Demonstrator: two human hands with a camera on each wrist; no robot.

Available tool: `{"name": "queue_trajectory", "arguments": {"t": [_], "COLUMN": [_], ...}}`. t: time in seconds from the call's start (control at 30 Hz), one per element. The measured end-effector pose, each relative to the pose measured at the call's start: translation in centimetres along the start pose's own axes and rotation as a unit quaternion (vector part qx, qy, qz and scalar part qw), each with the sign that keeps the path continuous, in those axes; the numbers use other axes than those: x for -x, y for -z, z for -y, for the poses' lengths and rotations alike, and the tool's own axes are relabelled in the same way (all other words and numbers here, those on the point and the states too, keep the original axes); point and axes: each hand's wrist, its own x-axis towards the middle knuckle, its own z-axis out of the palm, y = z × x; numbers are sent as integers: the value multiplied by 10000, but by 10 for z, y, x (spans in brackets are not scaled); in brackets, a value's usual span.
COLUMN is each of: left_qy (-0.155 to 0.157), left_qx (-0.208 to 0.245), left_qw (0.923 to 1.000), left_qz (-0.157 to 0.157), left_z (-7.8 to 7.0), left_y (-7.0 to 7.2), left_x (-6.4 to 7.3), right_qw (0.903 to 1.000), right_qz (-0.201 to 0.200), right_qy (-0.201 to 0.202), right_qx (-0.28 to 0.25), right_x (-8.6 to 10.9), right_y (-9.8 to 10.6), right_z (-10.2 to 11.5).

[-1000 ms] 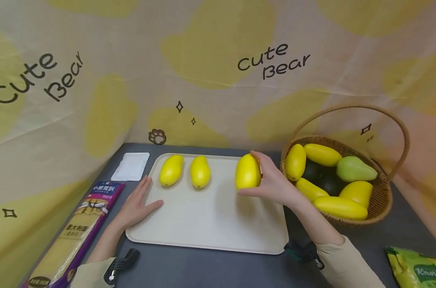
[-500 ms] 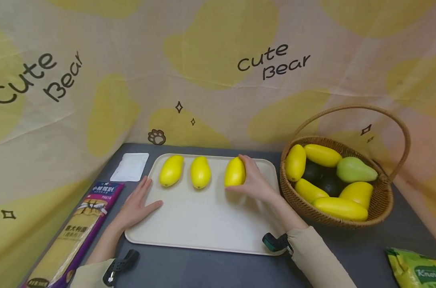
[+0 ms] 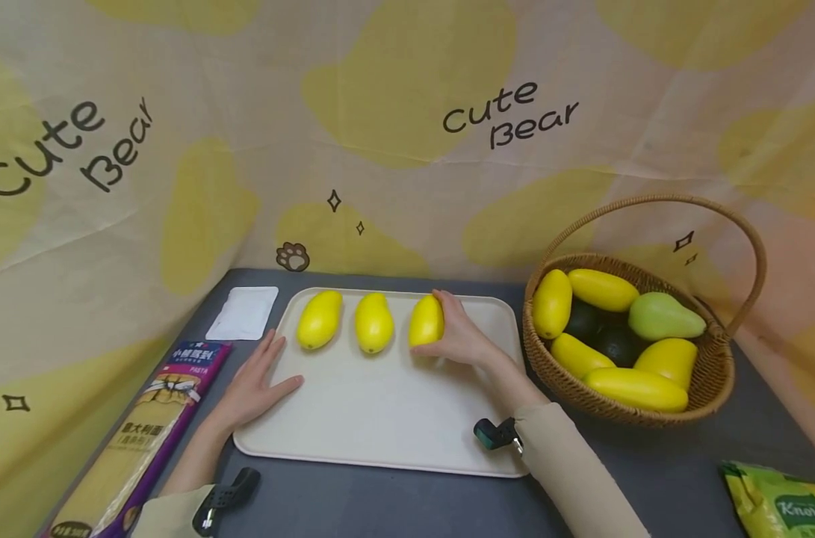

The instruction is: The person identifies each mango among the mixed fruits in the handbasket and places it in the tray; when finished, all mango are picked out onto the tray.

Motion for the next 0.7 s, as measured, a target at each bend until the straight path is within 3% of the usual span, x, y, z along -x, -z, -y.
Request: {"name": "queue_trajectory", "arguments": {"t": [0.7], "left_qy": [153], "left_qx": [77], "left_qw": [9999], "left_qz": [26], "left_z": [0], "left_y": [0], "left_x": [1], "right_qw": [9995], "right_qz": [236], "right_qy": [-212], "right_qx": [59], "right_x": [-10], "right_y": [-4], "right_z": [-5]}}
